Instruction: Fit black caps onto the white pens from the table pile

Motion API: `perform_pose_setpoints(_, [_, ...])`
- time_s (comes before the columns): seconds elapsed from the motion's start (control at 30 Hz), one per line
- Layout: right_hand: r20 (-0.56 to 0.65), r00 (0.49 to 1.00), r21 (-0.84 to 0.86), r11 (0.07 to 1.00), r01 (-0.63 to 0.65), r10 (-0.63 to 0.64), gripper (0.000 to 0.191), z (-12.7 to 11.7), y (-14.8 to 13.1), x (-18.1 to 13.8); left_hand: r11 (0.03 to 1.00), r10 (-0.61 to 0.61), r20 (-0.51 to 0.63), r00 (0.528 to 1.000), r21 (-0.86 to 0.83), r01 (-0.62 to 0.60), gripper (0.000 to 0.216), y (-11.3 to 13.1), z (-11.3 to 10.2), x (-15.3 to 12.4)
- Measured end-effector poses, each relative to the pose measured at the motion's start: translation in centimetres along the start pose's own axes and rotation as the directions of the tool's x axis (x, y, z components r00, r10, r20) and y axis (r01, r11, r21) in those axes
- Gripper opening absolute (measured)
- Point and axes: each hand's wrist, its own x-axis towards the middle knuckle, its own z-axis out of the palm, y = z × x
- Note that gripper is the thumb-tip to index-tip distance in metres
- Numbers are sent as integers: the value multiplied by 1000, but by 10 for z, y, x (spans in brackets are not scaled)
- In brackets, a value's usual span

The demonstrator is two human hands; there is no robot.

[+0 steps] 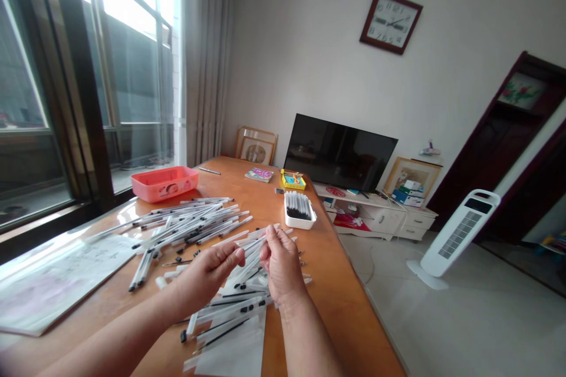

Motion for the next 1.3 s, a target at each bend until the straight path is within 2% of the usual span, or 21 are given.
perform_pose_setpoints(0.13, [-12,1000,1,1000,-19,19,42,1,1,0,1000,9,-5,1000,26,-9,41,1,0,-1])
perform_pose_setpoints(0.37, [-126,982,-88,988,130,-140,40,6,12,-1,993,79,-79,994,91,-72,43,-11,9,3])
perform_pose_setpoints(0.47, [-154,980,-48,992,120,-126,39,8,15,-1,999,35,-65,997,39,-33,44,-8,10,3])
perform_pose_setpoints(0.57, [-165,980,-32,993,111,-115,39,9,16,-2,983,-117,11,993,-144,117,48,0,9,1])
perform_pose_setpoints(0.7, [-155,978,-78,989,129,-140,39,8,15,-2,848,-262,169,950,-430,310,47,5,6,-1])
perform_pose_setpoints(0.87, [-113,983,-60,988,139,-145,41,9,12,-4,642,-279,373,885,-613,461,44,-4,-1,-1])
perform_pose_setpoints(0.97, [-100,985,-65,989,131,-137,43,8,12,-3,626,-266,401,877,-619,473,43,-7,-1,-1])
perform_pose_setpoints(1.07, [-124,981,-126,983,130,-146,42,4,14,-1,772,-279,282,918,-502,389,47,-9,4,0])
perform_pose_setpoints(1.1, [-134,980,-142,982,128,-147,42,2,15,1,844,-259,209,943,-425,326,48,-10,7,0])
perform_pose_setpoints(1.17, [-150,978,-145,982,121,-142,43,0,16,2,960,-146,33,989,-237,149,47,-13,11,2])
perform_pose_setpoints(1.23, [-158,978,-119,986,115,-133,45,0,17,3,998,9,-108,994,-63,-15,44,-15,14,4])
perform_pose_setpoints(1.3, [-161,979,-98,989,113,-128,47,1,17,3,997,76,-169,983,3,-77,44,-16,15,6])
